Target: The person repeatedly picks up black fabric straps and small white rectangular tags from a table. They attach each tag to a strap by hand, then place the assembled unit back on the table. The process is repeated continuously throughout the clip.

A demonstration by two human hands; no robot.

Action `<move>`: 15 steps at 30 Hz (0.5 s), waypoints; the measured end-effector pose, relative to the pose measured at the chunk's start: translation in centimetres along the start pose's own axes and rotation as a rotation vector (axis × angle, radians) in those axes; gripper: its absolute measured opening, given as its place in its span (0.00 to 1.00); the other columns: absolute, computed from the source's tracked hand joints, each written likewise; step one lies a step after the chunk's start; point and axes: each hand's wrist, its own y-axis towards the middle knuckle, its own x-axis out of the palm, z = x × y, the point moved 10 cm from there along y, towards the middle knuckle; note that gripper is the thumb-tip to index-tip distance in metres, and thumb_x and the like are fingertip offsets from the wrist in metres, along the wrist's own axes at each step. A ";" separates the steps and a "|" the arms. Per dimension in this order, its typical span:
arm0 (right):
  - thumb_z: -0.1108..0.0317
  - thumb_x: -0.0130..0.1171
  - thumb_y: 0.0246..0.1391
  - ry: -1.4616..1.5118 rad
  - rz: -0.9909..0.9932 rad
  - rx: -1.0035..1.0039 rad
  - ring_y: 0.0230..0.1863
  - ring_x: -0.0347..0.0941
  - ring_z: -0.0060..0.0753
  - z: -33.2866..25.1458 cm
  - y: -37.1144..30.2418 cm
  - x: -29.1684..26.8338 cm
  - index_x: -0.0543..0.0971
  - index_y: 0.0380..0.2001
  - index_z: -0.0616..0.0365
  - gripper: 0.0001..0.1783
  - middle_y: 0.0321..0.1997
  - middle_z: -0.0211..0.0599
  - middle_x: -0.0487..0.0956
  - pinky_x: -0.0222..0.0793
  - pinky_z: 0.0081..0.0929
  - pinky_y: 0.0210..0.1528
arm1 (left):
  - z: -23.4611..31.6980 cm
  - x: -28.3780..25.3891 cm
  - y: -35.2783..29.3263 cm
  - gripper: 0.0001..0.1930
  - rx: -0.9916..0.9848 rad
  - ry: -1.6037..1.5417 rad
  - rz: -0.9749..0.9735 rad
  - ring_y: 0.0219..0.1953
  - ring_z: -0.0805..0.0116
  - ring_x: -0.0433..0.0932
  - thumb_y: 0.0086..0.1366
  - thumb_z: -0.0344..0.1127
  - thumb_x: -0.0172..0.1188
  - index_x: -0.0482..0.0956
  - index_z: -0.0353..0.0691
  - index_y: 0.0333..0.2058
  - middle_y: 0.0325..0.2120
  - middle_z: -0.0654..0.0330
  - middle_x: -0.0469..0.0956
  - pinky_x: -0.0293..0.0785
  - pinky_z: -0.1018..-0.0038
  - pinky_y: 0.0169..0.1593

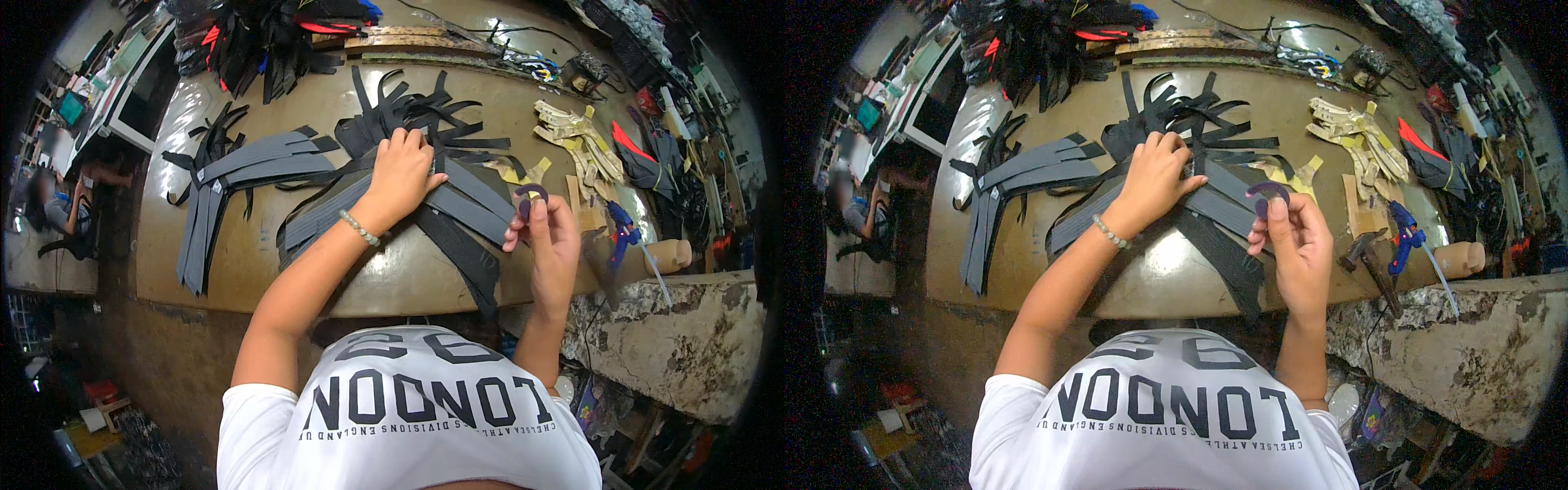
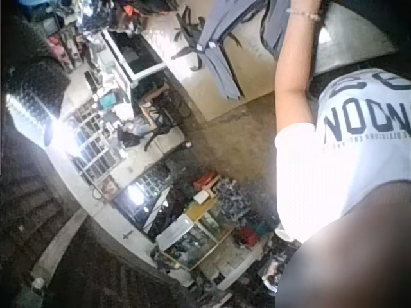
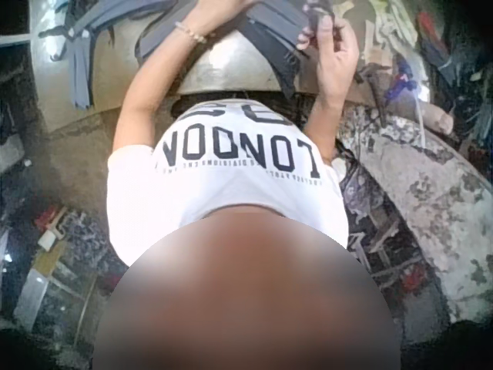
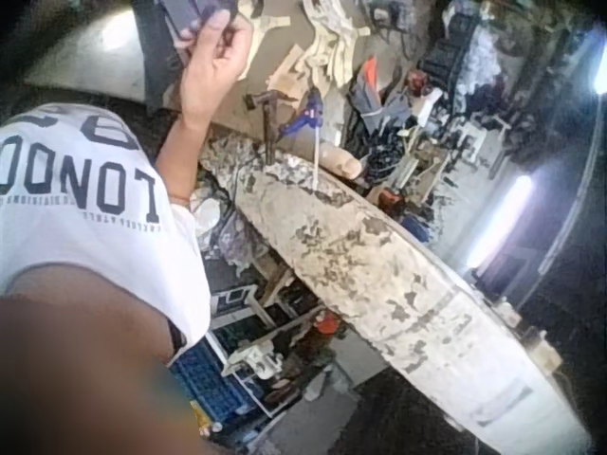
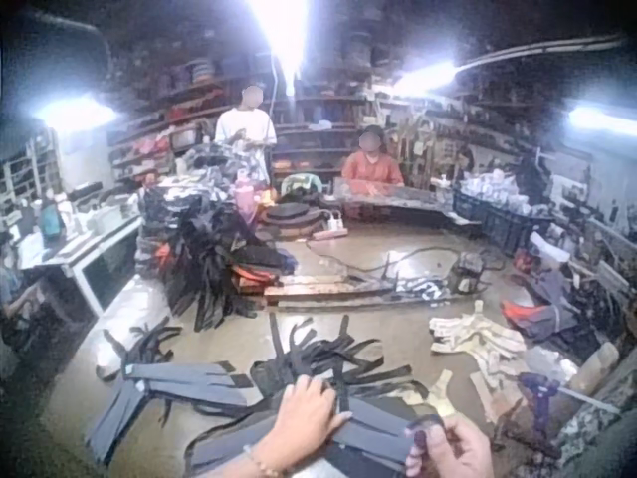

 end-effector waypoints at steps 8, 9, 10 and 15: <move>0.59 0.49 0.66 0.239 -0.106 -0.096 0.32 0.77 0.24 5.3 5.8 7.0 0.72 0.39 0.62 0.15 0.33 0.37 0.77 0.78 0.23 0.36 | -5.6 -2.6 -3.9 0.15 -0.452 -0.546 -0.179 0.25 0.65 0.78 0.55 0.38 0.67 0.81 0.31 0.36 0.24 0.49 0.80 0.73 0.72 0.34; 0.59 0.49 0.67 0.228 -0.133 -0.082 0.32 0.77 0.24 7.1 6.5 8.7 0.72 0.38 0.63 0.15 0.33 0.37 0.77 0.78 0.23 0.36 | -6.3 -2.6 -4.3 0.15 -0.489 -0.523 -0.162 0.25 0.66 0.78 0.55 0.38 0.68 0.81 0.31 0.35 0.24 0.50 0.80 0.73 0.73 0.33; 0.59 0.48 0.67 0.126 -0.113 -0.040 0.31 0.76 0.23 8.9 6.9 9.7 0.71 0.37 0.63 0.15 0.32 0.37 0.77 0.77 0.22 0.35 | -6.8 -2.7 -4.5 0.16 -0.495 -0.509 -0.114 0.25 0.67 0.78 0.55 0.38 0.68 0.81 0.30 0.35 0.25 0.50 0.81 0.73 0.73 0.33; 0.60 0.49 0.67 0.040 -0.049 -0.027 0.28 0.75 0.21 12.4 7.1 9.6 0.70 0.35 0.64 0.15 0.29 0.35 0.77 0.75 0.20 0.33 | -8.6 -1.1 -5.3 0.15 -0.615 -0.569 0.003 0.24 0.75 0.74 0.56 0.38 0.67 0.81 0.29 0.34 0.25 0.56 0.81 0.71 0.76 0.32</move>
